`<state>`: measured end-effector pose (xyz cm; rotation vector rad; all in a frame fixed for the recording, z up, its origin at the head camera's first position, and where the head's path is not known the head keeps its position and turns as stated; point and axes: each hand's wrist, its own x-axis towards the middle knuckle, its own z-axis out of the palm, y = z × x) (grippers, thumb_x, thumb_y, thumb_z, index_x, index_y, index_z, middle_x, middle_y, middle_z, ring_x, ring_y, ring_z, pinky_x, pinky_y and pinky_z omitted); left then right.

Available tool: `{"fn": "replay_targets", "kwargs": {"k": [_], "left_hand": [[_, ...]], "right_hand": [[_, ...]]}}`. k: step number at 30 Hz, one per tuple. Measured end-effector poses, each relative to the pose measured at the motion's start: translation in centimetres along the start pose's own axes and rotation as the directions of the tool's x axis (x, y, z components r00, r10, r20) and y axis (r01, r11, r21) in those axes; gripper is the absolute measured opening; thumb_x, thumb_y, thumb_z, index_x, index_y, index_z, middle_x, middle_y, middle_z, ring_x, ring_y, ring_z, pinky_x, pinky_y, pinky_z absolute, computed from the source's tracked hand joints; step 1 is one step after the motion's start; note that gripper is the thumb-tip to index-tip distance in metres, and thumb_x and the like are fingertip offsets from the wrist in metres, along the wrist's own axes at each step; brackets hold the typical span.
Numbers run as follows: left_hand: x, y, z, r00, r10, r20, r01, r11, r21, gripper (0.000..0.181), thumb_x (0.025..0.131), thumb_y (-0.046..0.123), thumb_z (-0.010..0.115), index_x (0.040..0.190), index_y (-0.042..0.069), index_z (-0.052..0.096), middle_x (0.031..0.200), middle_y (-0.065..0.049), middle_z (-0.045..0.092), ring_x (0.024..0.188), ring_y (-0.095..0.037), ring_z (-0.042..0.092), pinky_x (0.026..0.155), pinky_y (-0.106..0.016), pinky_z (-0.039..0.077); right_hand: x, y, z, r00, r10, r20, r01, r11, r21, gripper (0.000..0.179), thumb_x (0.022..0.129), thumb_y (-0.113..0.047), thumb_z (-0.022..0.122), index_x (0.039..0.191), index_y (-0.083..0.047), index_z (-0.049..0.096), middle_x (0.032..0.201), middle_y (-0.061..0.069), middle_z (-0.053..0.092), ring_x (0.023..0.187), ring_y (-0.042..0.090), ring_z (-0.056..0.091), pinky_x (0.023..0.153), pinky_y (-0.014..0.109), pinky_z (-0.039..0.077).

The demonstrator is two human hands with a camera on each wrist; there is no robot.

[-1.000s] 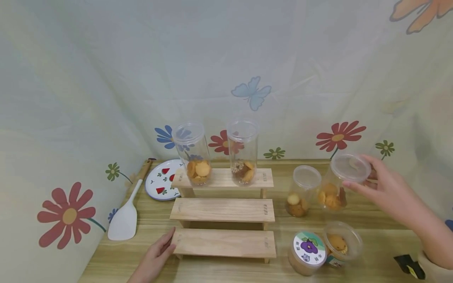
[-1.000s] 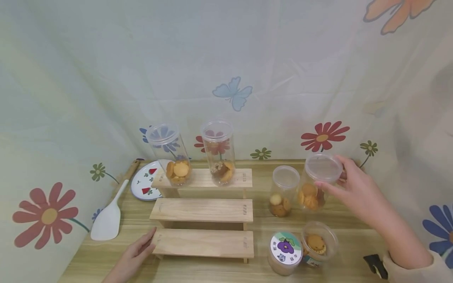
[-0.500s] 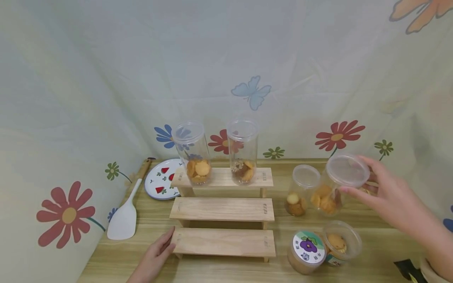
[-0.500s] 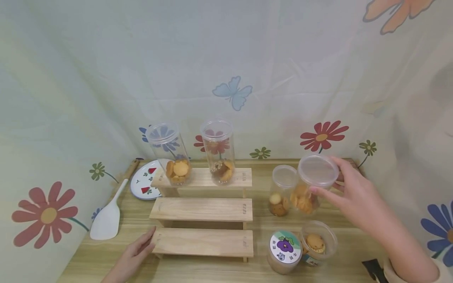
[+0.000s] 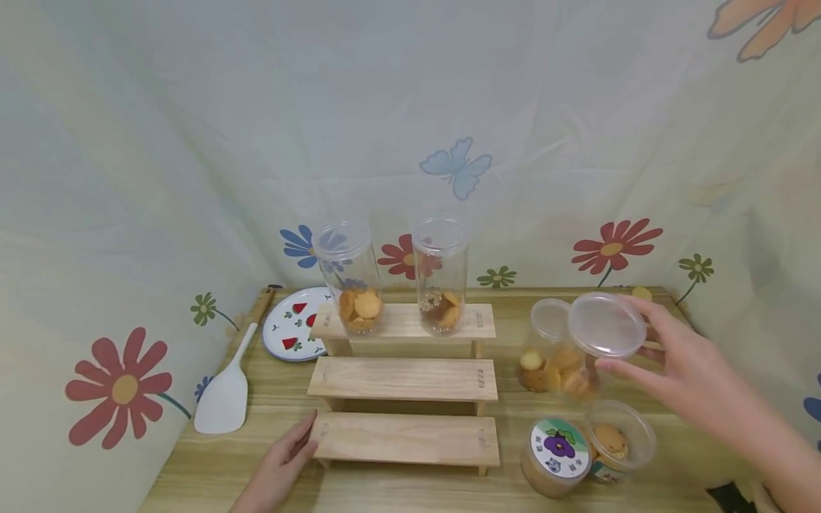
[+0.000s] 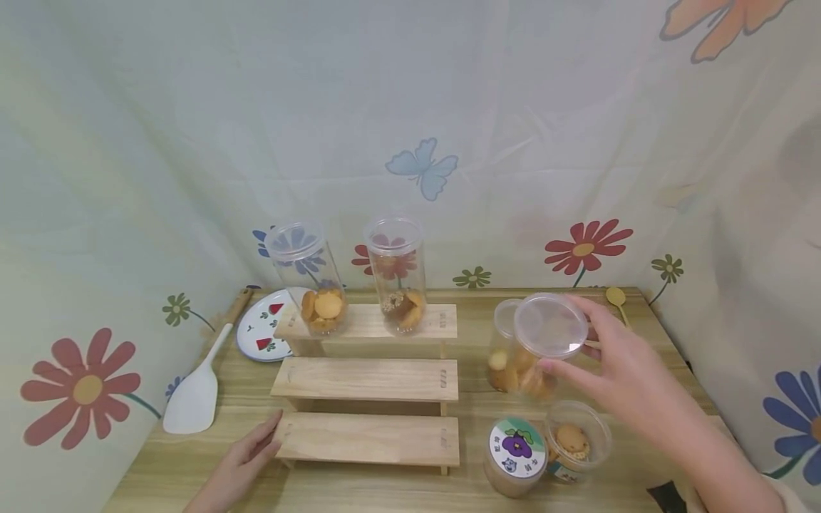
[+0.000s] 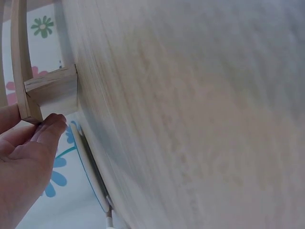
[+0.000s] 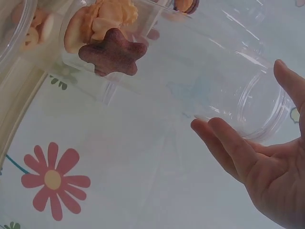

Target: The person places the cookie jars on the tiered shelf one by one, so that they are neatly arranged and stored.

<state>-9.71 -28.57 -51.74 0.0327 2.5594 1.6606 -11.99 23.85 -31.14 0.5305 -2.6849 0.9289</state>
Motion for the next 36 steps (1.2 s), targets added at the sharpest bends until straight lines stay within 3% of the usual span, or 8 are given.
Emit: {"fn": "replay_targets", "kwargs": {"k": [4, 6, 11, 17, 22, 29, 36], "left_hand": [[0.0, 0.0, 0.1, 1.0, 0.0, -0.007, 0.0, 1.0, 0.0, 0.05, 0.098, 0.009, 0.055, 0.142, -0.008, 0.038, 0.148, -0.022, 0.035, 0.133, -0.03, 0.034, 0.104, -0.024, 0.034], [0.0, 0.0, 0.2, 1.0, 0.002, -0.011, -0.002, 1.0, 0.0, 0.049, 0.098, 0.008, 0.055, 0.141, -0.009, 0.038, 0.147, -0.022, 0.035, 0.133, -0.03, 0.034, 0.102, -0.019, 0.034], [0.0, 0.0, 0.2, 1.0, 0.014, -0.008, -0.014, 1.0, -0.002, 0.05, 0.098, 0.007, 0.056, 0.141, -0.01, 0.038, 0.147, -0.023, 0.035, 0.132, -0.029, 0.033, 0.099, -0.015, 0.033], [-0.1, 0.1, 0.1, 1.0, -0.017, -0.002, 0.017, 1.0, 0.003, 0.05, 0.098, 0.008, 0.055, 0.142, -0.009, 0.037, 0.148, -0.022, 0.034, 0.133, -0.029, 0.033, 0.104, -0.021, 0.032], [0.0, 0.3, 0.0, 1.0, -0.015, 0.003, 0.015, 1.0, 0.001, 0.05, 0.099, 0.008, 0.054, 0.142, -0.009, 0.036, 0.148, -0.023, 0.034, 0.133, -0.031, 0.033, 0.106, -0.033, 0.033], [-0.1, 0.1, 0.1, 1.0, 0.0, 0.007, 0.0, 1.0, -0.006, 0.049, 0.098, 0.004, 0.054, 0.141, -0.011, 0.036, 0.148, -0.024, 0.034, 0.133, -0.03, 0.033, 0.101, -0.018, 0.033], [-0.2, 0.0, 0.1, 1.0, 0.016, -0.015, -0.016, 1.0, -0.01, 0.049, 0.098, 0.007, 0.054, 0.142, -0.009, 0.037, 0.147, -0.023, 0.035, 0.133, -0.03, 0.034, 0.102, -0.018, 0.033]], "right_hand": [[-0.1, -0.7, 0.4, 1.0, -0.017, 0.016, 0.017, 1.0, 0.025, 0.08, 0.079, -0.028, 0.081, 0.144, -0.016, 0.038, 0.12, 0.008, 0.055, 0.102, 0.031, 0.061, 0.079, 0.01, 0.048], [-0.1, -1.0, 0.6, 0.999, -0.031, 0.021, 0.03, 0.999, 0.045, 0.079, 0.079, -0.027, 0.081, 0.144, -0.018, 0.038, 0.12, 0.005, 0.055, 0.103, 0.028, 0.061, 0.08, 0.005, 0.045], [-0.1, -1.9, 0.9, 0.998, -0.06, 0.031, 0.058, 0.996, 0.066, 0.08, 0.077, -0.026, 0.082, 0.143, -0.016, 0.038, 0.122, 0.006, 0.054, 0.104, 0.028, 0.06, 0.08, 0.016, 0.052], [0.1, -3.2, 1.5, 0.995, -0.082, 0.051, 0.076, 0.99, 0.116, 0.081, 0.077, -0.026, 0.082, 0.144, -0.012, 0.038, 0.127, 0.008, 0.052, 0.11, 0.029, 0.055, 0.082, 0.038, 0.054], [0.5, -4.4, 2.2, 0.991, -0.127, 0.052, 0.12, 0.986, 0.115, 0.083, 0.077, -0.029, 0.083, 0.145, -0.014, 0.037, 0.13, 0.005, 0.052, 0.113, 0.024, 0.054, 0.085, 0.038, 0.053], [0.8, -5.4, 2.6, 0.983, -0.176, 0.059, 0.17, 0.98, 0.104, 0.083, 0.079, -0.033, 0.08, 0.147, -0.016, 0.035, 0.134, 0.006, 0.051, 0.113, 0.026, 0.054, 0.084, 0.042, 0.054], [1.3, -6.2, 3.0, 0.971, -0.23, 0.063, 0.225, 0.971, 0.08, 0.083, 0.077, -0.035, 0.081, 0.146, -0.023, 0.036, 0.131, -0.001, 0.054, 0.109, 0.019, 0.057, 0.081, 0.04, 0.056]]}}
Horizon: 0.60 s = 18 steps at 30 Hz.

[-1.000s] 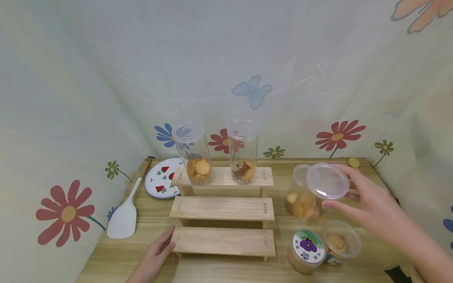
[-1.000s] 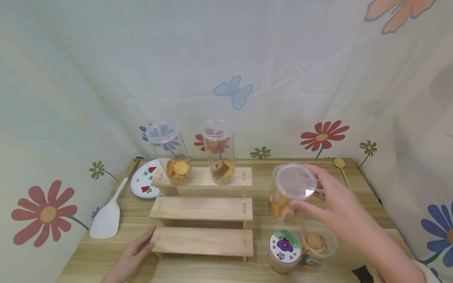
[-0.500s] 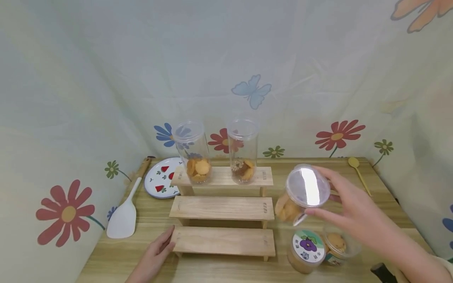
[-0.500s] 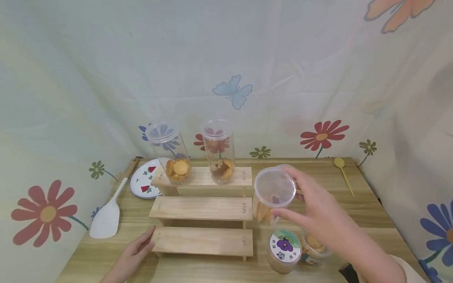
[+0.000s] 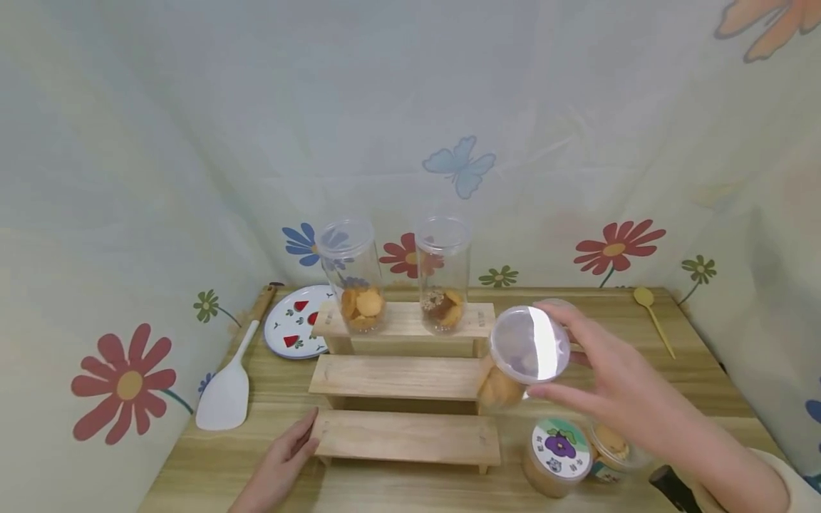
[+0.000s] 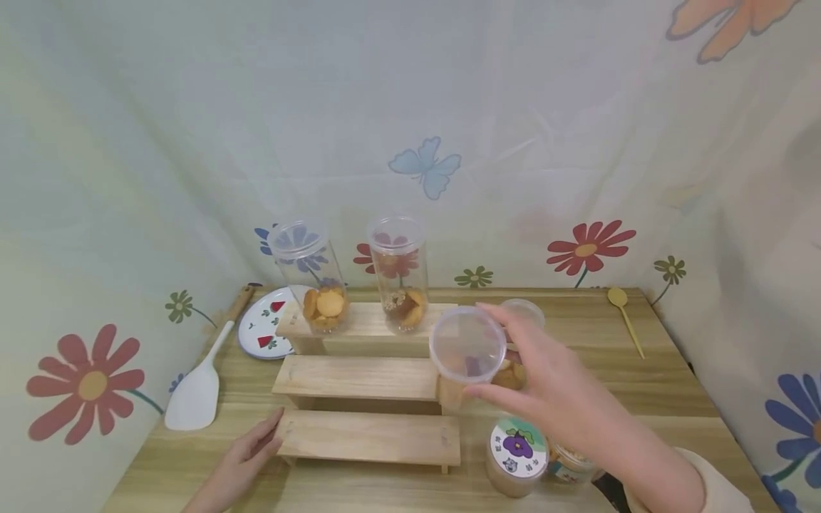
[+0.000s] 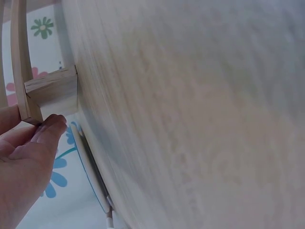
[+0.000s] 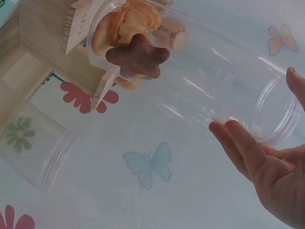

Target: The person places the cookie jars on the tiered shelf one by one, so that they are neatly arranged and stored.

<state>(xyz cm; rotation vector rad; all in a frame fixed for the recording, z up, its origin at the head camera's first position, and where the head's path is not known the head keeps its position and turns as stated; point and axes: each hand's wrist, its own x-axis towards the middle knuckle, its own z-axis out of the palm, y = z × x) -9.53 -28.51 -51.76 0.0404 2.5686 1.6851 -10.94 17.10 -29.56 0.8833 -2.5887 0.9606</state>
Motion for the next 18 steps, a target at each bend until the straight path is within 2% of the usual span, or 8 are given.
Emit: {"fn": "replay_targets", "kwargs": {"k": [6, 9, 14, 18], "left_hand": [[0.1, 0.3, 0.0, 1.0, -0.01, 0.016, 0.01, 1.0, 0.019, 0.05, 0.099, 0.007, 0.054, 0.142, -0.01, 0.036, 0.148, -0.024, 0.034, 0.133, -0.031, 0.033, 0.102, -0.019, 0.032], [0.2, 0.3, 0.1, 1.0, -0.009, 0.019, 0.009, 1.0, 0.02, 0.049, 0.099, 0.006, 0.053, 0.142, -0.011, 0.036, 0.148, -0.025, 0.033, 0.133, -0.032, 0.033, 0.102, -0.018, 0.032], [0.2, 0.0, 0.1, 1.0, 0.01, 0.01, -0.011, 1.0, 0.015, 0.049, 0.098, 0.005, 0.054, 0.141, -0.012, 0.036, 0.147, -0.026, 0.034, 0.132, -0.032, 0.034, 0.1, -0.015, 0.032], [0.4, -0.3, 0.1, 1.0, 0.015, 0.002, -0.015, 1.0, 0.008, 0.049, 0.098, 0.005, 0.055, 0.14, -0.011, 0.037, 0.146, -0.025, 0.036, 0.132, -0.031, 0.034, 0.099, -0.015, 0.032]], "right_hand": [[0.7, -0.4, 0.7, 0.999, -0.031, 0.022, 0.03, 0.999, 0.037, 0.084, 0.079, -0.036, 0.08, 0.147, -0.018, 0.035, 0.134, -0.001, 0.05, 0.111, 0.016, 0.055, 0.084, 0.033, 0.055], [1.3, -0.7, 1.1, 0.999, -0.04, 0.033, 0.038, 0.998, 0.058, 0.084, 0.079, -0.04, 0.078, 0.148, -0.02, 0.034, 0.135, -0.003, 0.049, 0.113, 0.014, 0.052, 0.084, 0.031, 0.054], [2.4, -1.4, 1.9, 0.996, -0.062, 0.066, 0.051, 0.986, 0.158, 0.081, 0.081, -0.04, 0.076, 0.148, -0.026, 0.033, 0.134, -0.006, 0.05, 0.113, 0.014, 0.052, 0.085, 0.027, 0.053], [3.2, -2.1, 2.4, 0.994, -0.086, 0.074, 0.069, 0.974, 0.216, 0.081, 0.08, -0.037, 0.078, 0.147, -0.025, 0.034, 0.134, -0.009, 0.05, 0.113, 0.013, 0.054, 0.087, 0.027, 0.052]]}}
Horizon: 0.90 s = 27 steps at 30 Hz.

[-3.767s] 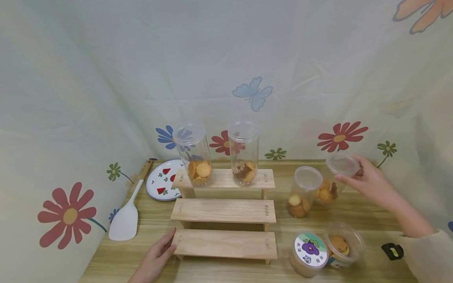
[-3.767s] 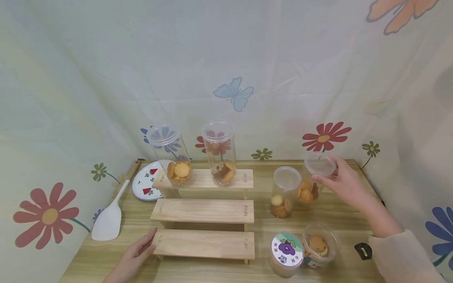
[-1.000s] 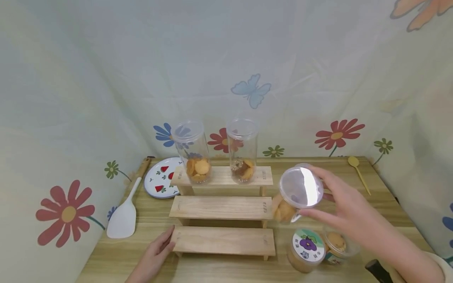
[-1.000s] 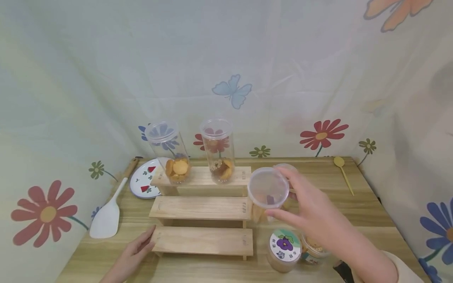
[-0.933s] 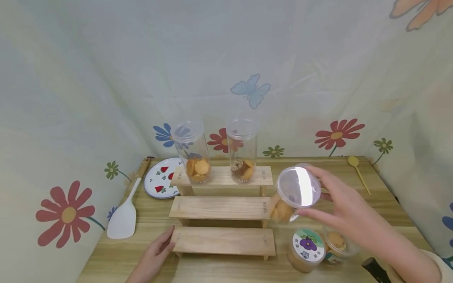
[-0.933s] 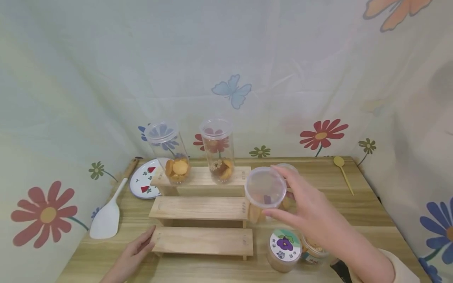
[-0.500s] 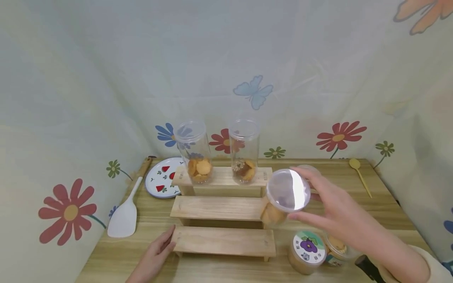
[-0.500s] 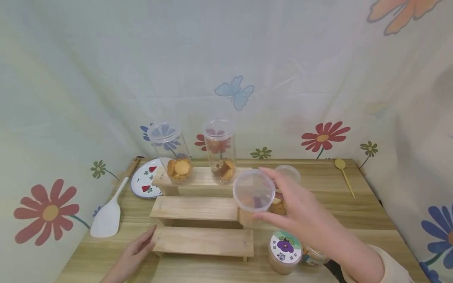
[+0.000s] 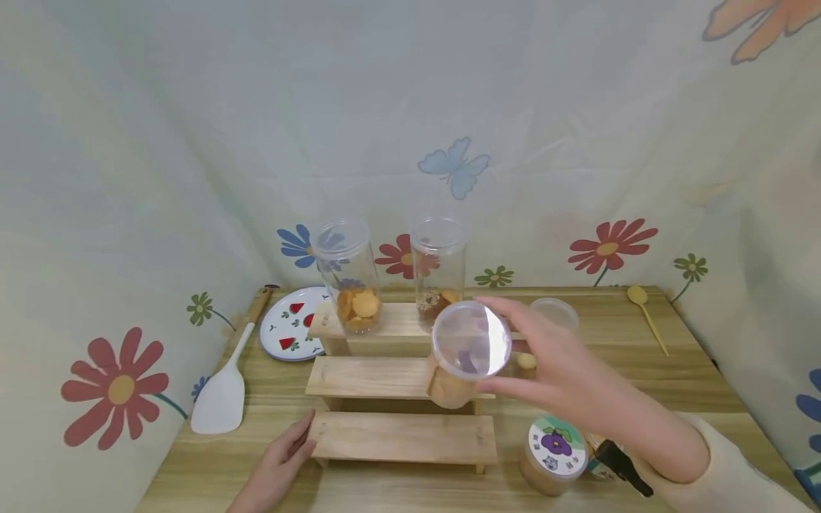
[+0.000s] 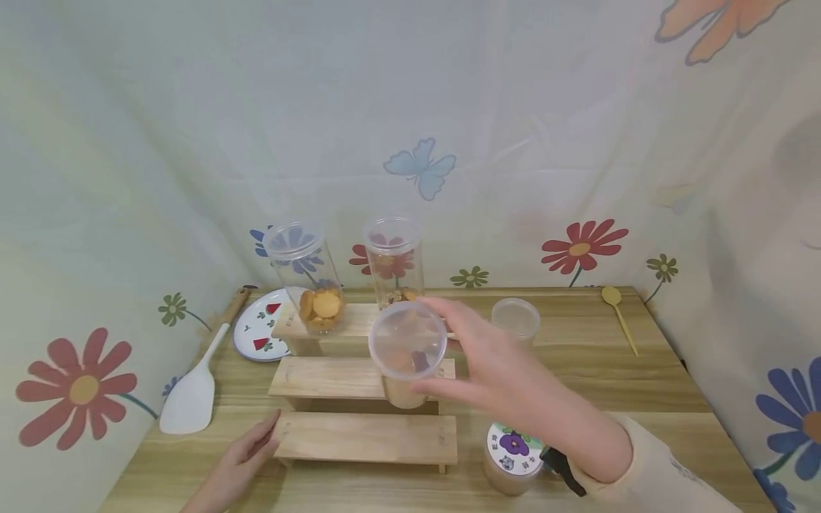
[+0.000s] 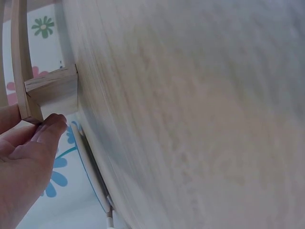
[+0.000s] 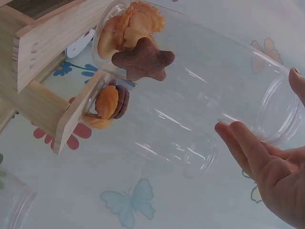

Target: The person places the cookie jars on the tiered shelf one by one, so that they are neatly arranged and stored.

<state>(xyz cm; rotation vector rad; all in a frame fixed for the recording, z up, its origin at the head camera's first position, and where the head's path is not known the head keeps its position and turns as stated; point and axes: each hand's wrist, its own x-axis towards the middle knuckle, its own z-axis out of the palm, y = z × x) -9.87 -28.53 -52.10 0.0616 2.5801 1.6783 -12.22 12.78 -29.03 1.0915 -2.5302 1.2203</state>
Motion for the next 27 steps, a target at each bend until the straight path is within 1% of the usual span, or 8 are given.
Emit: {"fn": "replay_targets", "kwargs": {"k": [3, 7, 11, 16, 19, 21, 25, 27], "left_hand": [[0.0, 0.0, 0.0, 1.0, -0.007, -0.002, 0.007, 1.0, -0.003, 0.049, 0.098, 0.005, 0.055, 0.14, -0.011, 0.038, 0.146, -0.025, 0.036, 0.132, -0.031, 0.034, 0.099, -0.014, 0.032], [0.0, 0.1, 0.0, 1.0, -0.011, -0.002, 0.011, 1.0, 0.001, 0.05, 0.098, 0.007, 0.055, 0.141, -0.01, 0.037, 0.147, -0.024, 0.035, 0.132, -0.031, 0.034, 0.1, -0.015, 0.032], [0.0, 0.2, 0.0, 1.0, -0.015, 0.007, 0.015, 1.0, 0.007, 0.05, 0.099, 0.008, 0.055, 0.141, -0.01, 0.037, 0.147, -0.024, 0.035, 0.133, -0.031, 0.034, 0.101, -0.018, 0.032], [0.0, 0.2, 0.0, 1.0, 0.001, 0.0, -0.001, 1.0, -0.001, 0.049, 0.098, 0.006, 0.055, 0.141, -0.011, 0.038, 0.146, -0.025, 0.035, 0.132, -0.031, 0.034, 0.1, -0.016, 0.032], [0.0, 0.1, 0.1, 1.0, 0.017, -0.005, -0.017, 1.0, -0.015, 0.049, 0.098, 0.004, 0.055, 0.14, -0.012, 0.037, 0.146, -0.026, 0.035, 0.131, -0.033, 0.035, 0.099, -0.014, 0.033], [0.0, 0.1, 0.1, 1.0, 0.023, -0.002, -0.023, 1.0, -0.017, 0.048, 0.097, 0.003, 0.055, 0.14, -0.012, 0.037, 0.146, -0.026, 0.035, 0.131, -0.033, 0.035, 0.098, -0.014, 0.033], [-0.1, 0.1, 0.0, 1.0, 0.021, -0.001, -0.021, 1.0, -0.021, 0.049, 0.097, 0.003, 0.055, 0.14, -0.012, 0.038, 0.146, -0.027, 0.035, 0.131, -0.033, 0.035, 0.098, -0.013, 0.034], [-0.1, 0.1, 0.0, 1.0, 0.017, -0.002, -0.017, 1.0, -0.022, 0.049, 0.097, 0.003, 0.055, 0.14, -0.012, 0.038, 0.146, -0.026, 0.036, 0.131, -0.033, 0.035, 0.098, -0.014, 0.034]], "right_hand": [[0.5, -0.3, 0.5, 1.0, -0.006, 0.001, 0.006, 1.0, 0.013, 0.082, 0.078, -0.034, 0.08, 0.146, -0.025, 0.036, 0.134, -0.012, 0.049, 0.111, 0.01, 0.054, 0.088, 0.029, 0.052], [1.2, -0.4, 1.2, 1.0, -0.004, -0.003, 0.004, 1.0, 0.017, 0.083, 0.077, -0.034, 0.082, 0.146, -0.029, 0.035, 0.134, -0.015, 0.049, 0.111, 0.008, 0.054, 0.089, 0.029, 0.051], [1.8, -0.5, 1.8, 1.0, -0.004, -0.008, 0.004, 1.0, 0.028, 0.084, 0.076, -0.034, 0.083, 0.146, -0.029, 0.036, 0.134, -0.015, 0.049, 0.11, 0.007, 0.054, 0.089, 0.027, 0.051], [2.7, -0.4, 2.6, 1.0, 0.006, -0.009, -0.005, 0.997, 0.079, 0.083, 0.075, -0.038, 0.082, 0.145, -0.029, 0.037, 0.131, -0.013, 0.051, 0.109, 0.006, 0.055, 0.088, 0.025, 0.051], [3.4, -0.3, 3.1, 1.0, -0.016, -0.018, 0.017, 0.996, 0.083, 0.083, 0.075, -0.036, 0.083, 0.144, -0.029, 0.038, 0.129, -0.013, 0.052, 0.108, 0.006, 0.055, 0.088, 0.023, 0.05], [4.0, -0.2, 3.6, 0.999, -0.044, -0.02, 0.046, 0.995, 0.09, 0.082, 0.076, -0.033, 0.083, 0.144, -0.026, 0.038, 0.13, -0.011, 0.052, 0.109, 0.008, 0.055, 0.089, 0.024, 0.05], [5.2, 0.1, 4.6, 0.995, -0.095, -0.011, 0.096, 0.981, 0.168, 0.08, 0.078, -0.028, 0.082, 0.144, -0.019, 0.038, 0.132, -0.002, 0.052, 0.112, 0.016, 0.055, 0.091, 0.028, 0.05], [5.7, 0.2, 5.2, 0.994, -0.107, -0.009, 0.107, 0.977, 0.186, 0.079, 0.079, -0.028, 0.081, 0.144, -0.017, 0.038, 0.131, 0.001, 0.052, 0.112, 0.018, 0.055, 0.092, 0.028, 0.05]]}}
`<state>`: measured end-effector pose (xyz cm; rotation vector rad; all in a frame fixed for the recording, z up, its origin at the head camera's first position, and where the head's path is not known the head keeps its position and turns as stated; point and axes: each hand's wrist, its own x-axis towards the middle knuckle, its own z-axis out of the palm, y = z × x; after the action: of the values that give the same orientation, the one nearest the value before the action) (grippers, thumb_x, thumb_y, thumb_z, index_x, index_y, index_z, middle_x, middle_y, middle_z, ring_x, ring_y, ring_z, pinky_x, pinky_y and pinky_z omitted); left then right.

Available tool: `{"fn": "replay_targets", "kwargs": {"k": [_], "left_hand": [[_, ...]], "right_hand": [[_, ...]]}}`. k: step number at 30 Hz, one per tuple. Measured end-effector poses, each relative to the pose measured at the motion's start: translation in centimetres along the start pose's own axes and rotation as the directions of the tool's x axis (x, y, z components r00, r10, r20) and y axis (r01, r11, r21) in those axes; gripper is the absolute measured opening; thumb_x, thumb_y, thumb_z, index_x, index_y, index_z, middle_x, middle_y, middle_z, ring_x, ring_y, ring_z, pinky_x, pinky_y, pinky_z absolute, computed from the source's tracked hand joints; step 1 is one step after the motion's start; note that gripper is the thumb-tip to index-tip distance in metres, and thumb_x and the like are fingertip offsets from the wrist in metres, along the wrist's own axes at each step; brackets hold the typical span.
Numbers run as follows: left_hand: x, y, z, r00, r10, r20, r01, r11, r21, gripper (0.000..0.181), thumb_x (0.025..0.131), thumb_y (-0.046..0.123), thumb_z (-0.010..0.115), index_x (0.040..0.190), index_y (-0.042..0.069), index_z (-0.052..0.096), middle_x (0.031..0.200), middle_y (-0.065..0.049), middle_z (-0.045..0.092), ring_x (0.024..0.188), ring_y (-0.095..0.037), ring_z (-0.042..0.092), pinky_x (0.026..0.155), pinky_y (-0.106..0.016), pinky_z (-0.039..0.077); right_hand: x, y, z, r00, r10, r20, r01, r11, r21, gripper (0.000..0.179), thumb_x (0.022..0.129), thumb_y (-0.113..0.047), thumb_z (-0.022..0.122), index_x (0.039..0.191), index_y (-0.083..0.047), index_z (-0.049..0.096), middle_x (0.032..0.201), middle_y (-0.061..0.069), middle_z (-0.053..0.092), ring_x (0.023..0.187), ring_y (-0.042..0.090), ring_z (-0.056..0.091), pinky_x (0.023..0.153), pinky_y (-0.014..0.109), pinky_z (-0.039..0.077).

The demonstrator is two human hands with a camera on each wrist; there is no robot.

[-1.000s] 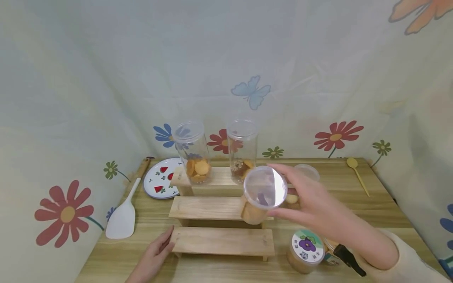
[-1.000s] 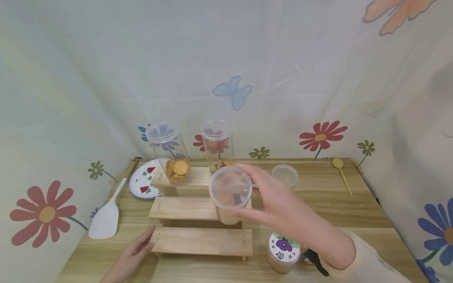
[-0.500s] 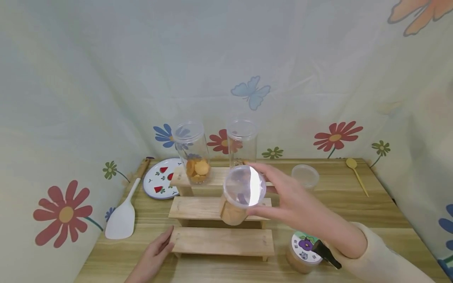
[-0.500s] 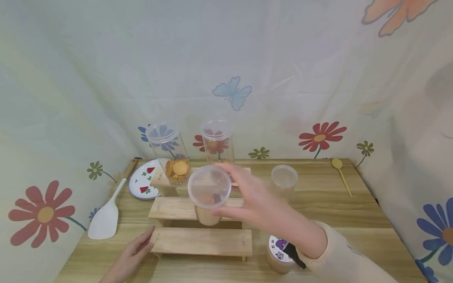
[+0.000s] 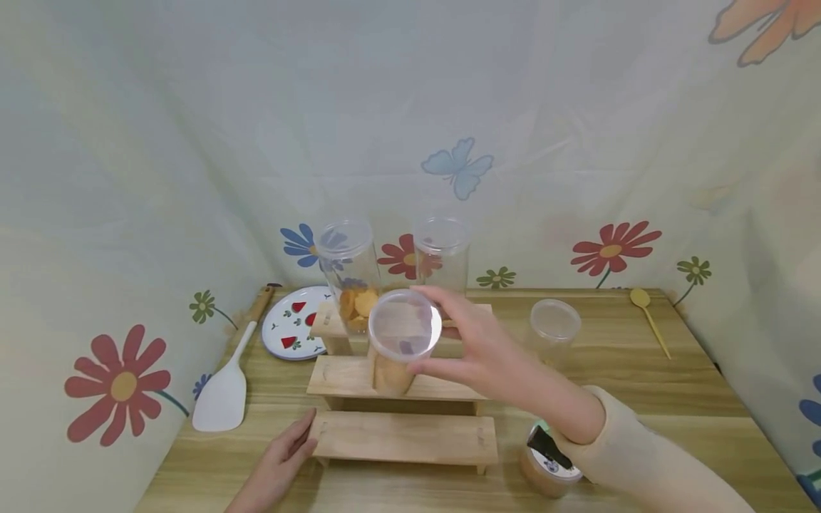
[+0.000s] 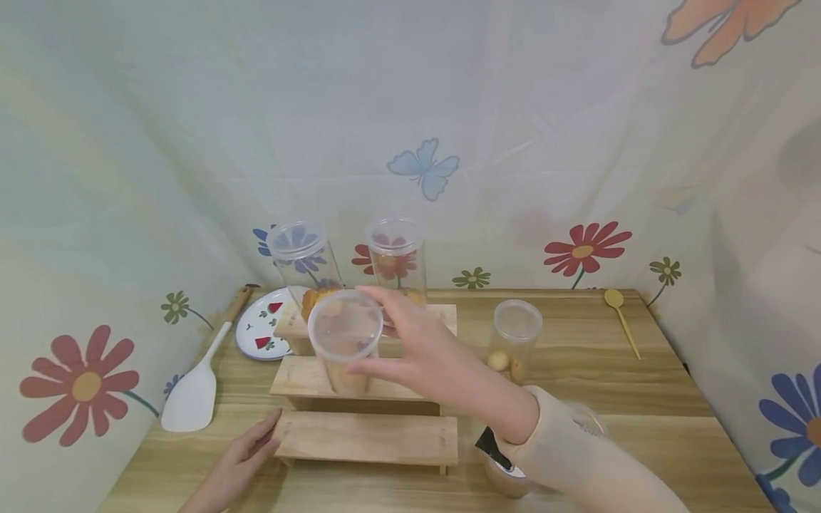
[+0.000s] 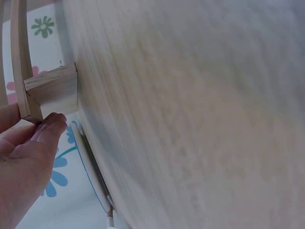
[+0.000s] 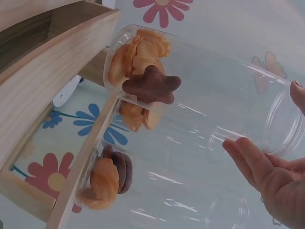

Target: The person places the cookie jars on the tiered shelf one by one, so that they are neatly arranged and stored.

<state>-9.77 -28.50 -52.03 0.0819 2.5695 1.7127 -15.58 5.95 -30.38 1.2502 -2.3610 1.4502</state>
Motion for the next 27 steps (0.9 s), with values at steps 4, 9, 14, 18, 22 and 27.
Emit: {"fn": "replay_targets", "kwargs": {"k": [4, 9, 14, 18, 22, 27], "left_hand": [[0.1, -0.1, 0.0, 1.0, -0.003, 0.003, 0.003, 1.0, 0.002, 0.049, 0.097, 0.004, 0.055, 0.14, -0.011, 0.038, 0.146, -0.026, 0.035, 0.131, -0.033, 0.035, 0.098, -0.014, 0.034], [0.0, -0.2, -0.1, 1.0, 0.004, -0.001, -0.004, 1.0, 0.014, 0.049, 0.097, 0.004, 0.055, 0.14, -0.012, 0.038, 0.146, -0.026, 0.036, 0.131, -0.032, 0.035, 0.099, -0.014, 0.034], [0.0, -0.1, -0.1, 1.0, 0.011, -0.002, -0.011, 1.0, 0.019, 0.049, 0.098, 0.005, 0.055, 0.14, -0.012, 0.038, 0.146, -0.025, 0.036, 0.131, -0.032, 0.036, 0.098, -0.014, 0.033], [0.0, 0.0, -0.1, 1.0, 0.015, 0.003, -0.015, 1.0, 0.016, 0.05, 0.098, 0.007, 0.055, 0.141, -0.011, 0.037, 0.146, -0.025, 0.036, 0.131, -0.032, 0.035, 0.099, -0.015, 0.033], [0.0, -0.1, 0.0, 1.0, 0.028, -0.001, -0.028, 0.999, 0.019, 0.049, 0.098, 0.005, 0.055, 0.14, -0.012, 0.038, 0.145, -0.025, 0.037, 0.131, -0.032, 0.036, 0.099, -0.014, 0.033], [-0.1, -0.2, 0.1, 1.0, 0.028, -0.003, -0.028, 1.0, 0.015, 0.049, 0.097, 0.004, 0.056, 0.14, -0.013, 0.038, 0.145, -0.026, 0.037, 0.131, -0.033, 0.035, 0.098, -0.013, 0.032]], "right_hand": [[0.8, 0.5, 1.0, 1.0, -0.006, 0.012, 0.006, 1.0, 0.008, 0.079, 0.08, -0.03, 0.08, 0.145, -0.016, 0.037, 0.128, 0.0, 0.052, 0.111, 0.017, 0.055, 0.091, 0.026, 0.049], [1.8, 0.7, 2.0, 1.0, 0.004, 0.018, -0.005, 1.0, 0.028, 0.078, 0.08, -0.032, 0.079, 0.145, -0.019, 0.037, 0.126, -0.006, 0.052, 0.11, 0.01, 0.055, 0.09, 0.025, 0.05], [2.4, 0.8, 2.8, 0.999, 0.035, 0.014, -0.035, 0.998, 0.049, 0.079, 0.079, -0.032, 0.08, 0.145, -0.021, 0.037, 0.131, -0.006, 0.05, 0.114, 0.008, 0.053, 0.09, 0.023, 0.049], [2.7, 1.3, 3.3, 0.999, 0.045, 0.012, -0.045, 0.999, 0.012, 0.08, 0.079, -0.036, 0.08, 0.145, -0.022, 0.037, 0.132, -0.006, 0.051, 0.116, 0.011, 0.053, 0.09, 0.025, 0.05], [3.2, 1.7, 3.8, 0.998, 0.056, 0.009, -0.056, 0.998, 0.019, 0.08, 0.079, -0.038, 0.079, 0.145, -0.02, 0.039, 0.131, -0.001, 0.053, 0.114, 0.017, 0.056, 0.089, 0.025, 0.051], [3.7, 2.3, 4.3, 0.997, 0.078, 0.011, -0.078, 0.997, -0.004, 0.08, 0.079, -0.041, 0.079, 0.144, -0.017, 0.04, 0.134, 0.003, 0.052, 0.115, 0.02, 0.055, 0.089, 0.022, 0.05]]}}
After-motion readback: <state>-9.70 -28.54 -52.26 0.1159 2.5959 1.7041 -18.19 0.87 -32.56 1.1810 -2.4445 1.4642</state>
